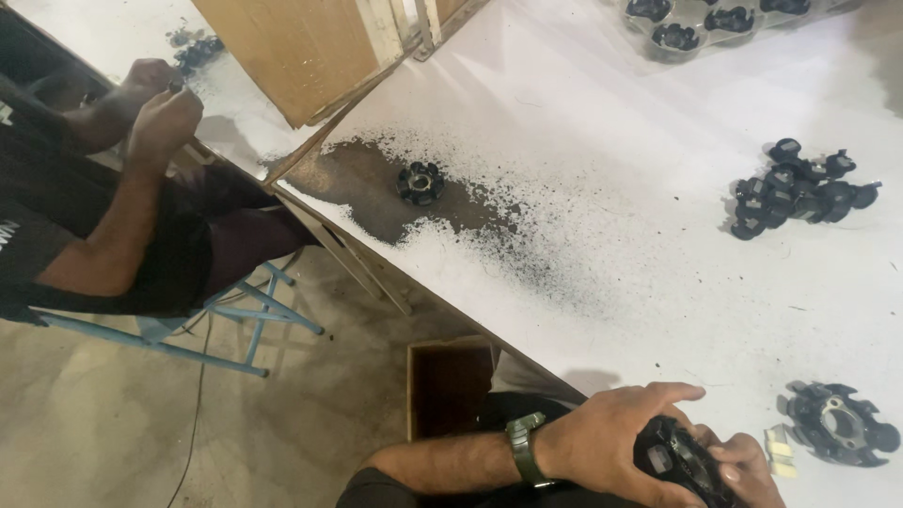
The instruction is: The person sits at a white workbench and assembles small black plastic rotor-like components, fitting small black pieces into a central hub one at a time using a small handheld tool, then sets each finished assembly aside with the growing pile of completed units.
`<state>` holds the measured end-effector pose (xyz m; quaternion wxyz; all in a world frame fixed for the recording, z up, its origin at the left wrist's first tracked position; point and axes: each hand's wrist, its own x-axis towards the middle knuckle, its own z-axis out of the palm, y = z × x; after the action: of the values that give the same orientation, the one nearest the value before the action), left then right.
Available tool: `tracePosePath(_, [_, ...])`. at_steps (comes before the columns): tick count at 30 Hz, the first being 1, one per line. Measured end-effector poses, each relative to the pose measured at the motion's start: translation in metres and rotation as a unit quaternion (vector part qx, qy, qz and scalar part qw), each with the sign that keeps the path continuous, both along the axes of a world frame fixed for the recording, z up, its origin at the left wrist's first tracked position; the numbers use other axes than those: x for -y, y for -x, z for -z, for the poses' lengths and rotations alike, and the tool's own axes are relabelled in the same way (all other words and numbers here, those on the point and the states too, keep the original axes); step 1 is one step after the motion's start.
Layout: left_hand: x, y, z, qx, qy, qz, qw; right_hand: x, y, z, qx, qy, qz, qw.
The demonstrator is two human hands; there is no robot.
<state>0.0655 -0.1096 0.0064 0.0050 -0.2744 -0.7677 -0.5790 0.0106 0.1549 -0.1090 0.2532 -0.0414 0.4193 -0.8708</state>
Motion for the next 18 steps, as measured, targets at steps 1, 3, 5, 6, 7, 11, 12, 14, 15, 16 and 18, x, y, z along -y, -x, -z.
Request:
tracePosePath(1, [-0.001, 0.0, 0.002, -0.012, 0.008, 0.001, 1.0, 0.001, 0.002, -0.001, -0.012, 0.0, -0.001, 1.0])
tracePosePath(3, [-0.002, 0.003, 0.006, -0.037, 0.031, 0.007, 0.999, 0.004, 0.005, -0.003, -0.042, 0.006, -0.004, 0.999])
tracePosePath(5, [-0.001, 0.0, 0.009, -0.069, 0.062, -0.014, 0.996, 0.009, 0.005, -0.006, -0.077, 0.015, 0.0, 0.997])
tracePosePath(6, [-0.001, 0.001, 0.01, -0.073, 0.072, -0.014, 0.995, 0.011, 0.005, -0.007, -0.098, 0.024, 0.002, 0.995])
tracePosePath(7, [0.0, 0.001, 0.01, -0.077, 0.081, -0.014, 0.994, 0.015, 0.004, -0.008, -0.113, 0.026, 0.006, 0.993])
tracePosePath(11, [0.011, 0.009, 0.014, -0.069, 0.087, 0.014, 0.994, 0.025, 0.002, -0.01, -0.134, -0.162, 0.049, 0.977])
tracePosePath(12, [0.018, 0.01, 0.014, -0.073, 0.087, 0.019, 0.993, 0.029, 0.003, -0.009, -0.129, -0.248, 0.056, 0.958])
tracePosePath(14, [0.04, 0.013, 0.014, -0.123, 0.134, -0.054, 0.982, 0.031, 0.008, -0.011, -0.141, -0.311, 0.07, 0.937])
tracePosePath(15, [0.055, 0.016, 0.012, -0.149, 0.159, -0.091, 0.972, 0.03, 0.013, -0.013, -0.149, -0.334, 0.077, 0.928])
tracePosePath(16, [0.076, 0.021, 0.009, -0.162, 0.14, -0.15, 0.965, 0.029, 0.018, -0.014, -0.157, -0.352, 0.084, 0.919])
tracePosePath(18, [0.123, 0.031, 0.001, -0.213, 0.128, -0.302, 0.92, 0.027, 0.028, -0.018, -0.163, -0.389, 0.09, 0.902])
